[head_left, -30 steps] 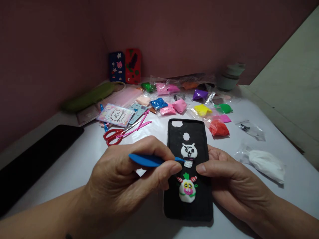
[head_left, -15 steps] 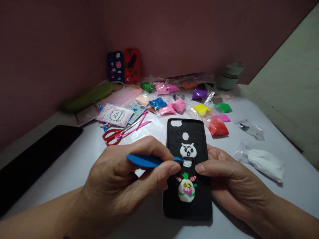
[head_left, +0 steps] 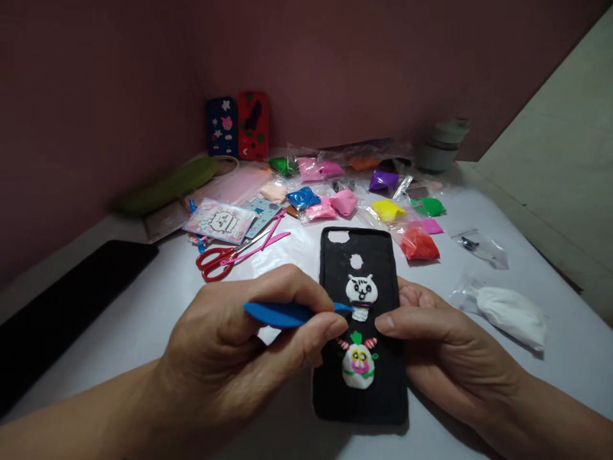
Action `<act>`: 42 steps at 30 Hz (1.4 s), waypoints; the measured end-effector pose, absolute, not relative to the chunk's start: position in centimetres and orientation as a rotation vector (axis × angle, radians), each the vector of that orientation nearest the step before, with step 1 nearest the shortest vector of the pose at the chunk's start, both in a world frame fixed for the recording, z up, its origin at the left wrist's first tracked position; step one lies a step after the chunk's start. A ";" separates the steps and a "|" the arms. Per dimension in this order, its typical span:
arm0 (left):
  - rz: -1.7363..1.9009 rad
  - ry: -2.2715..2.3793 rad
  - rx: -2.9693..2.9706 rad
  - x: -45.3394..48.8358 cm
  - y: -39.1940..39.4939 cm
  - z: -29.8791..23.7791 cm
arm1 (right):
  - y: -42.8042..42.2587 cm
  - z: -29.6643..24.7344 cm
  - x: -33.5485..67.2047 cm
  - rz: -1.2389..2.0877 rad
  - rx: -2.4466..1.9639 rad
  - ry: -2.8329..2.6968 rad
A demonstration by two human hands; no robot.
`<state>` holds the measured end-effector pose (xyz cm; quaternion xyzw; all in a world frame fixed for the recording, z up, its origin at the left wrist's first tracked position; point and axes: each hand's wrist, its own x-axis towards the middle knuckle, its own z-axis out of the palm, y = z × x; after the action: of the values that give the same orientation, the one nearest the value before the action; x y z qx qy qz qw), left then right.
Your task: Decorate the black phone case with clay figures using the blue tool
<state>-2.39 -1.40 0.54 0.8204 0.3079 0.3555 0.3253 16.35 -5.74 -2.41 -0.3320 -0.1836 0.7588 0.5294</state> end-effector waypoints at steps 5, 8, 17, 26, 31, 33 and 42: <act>0.921 0.785 2.213 -2.6 -1.4 1.0 | -5.8 -2.6 16.4 1.831 -0.783 -0.445; 0.920 0.762 2.186 -2.5 -1.5 0.9 | -5.9 -2.6 16.5 1.838 -0.779 -0.459; 0.899 0.739 2.086 -2.2 -1.7 0.3 | -5.8 -2.4 16.5 1.836 -0.823 -0.460; 0.857 0.756 2.134 -1.9 -1.6 0.1 | -5.7 -2.4 16.5 1.849 -0.776 -0.459; 0.919 0.753 2.120 -2.0 -1.6 0.1 | -5.8 -2.4 16.5 1.852 -0.781 -0.446; 0.901 0.754 2.100 -2.1 -1.6 0.0 | -5.9 -2.4 16.5 1.844 -0.794 -0.441; 0.927 0.731 2.120 -2.3 -1.5 -0.3 | -5.8 -2.4 16.4 1.837 -0.784 -0.457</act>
<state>-2.29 -1.53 -0.29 0.8184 0.2821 0.3579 0.3501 16.44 -5.77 -2.38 -0.3271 -0.1906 0.7661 0.5193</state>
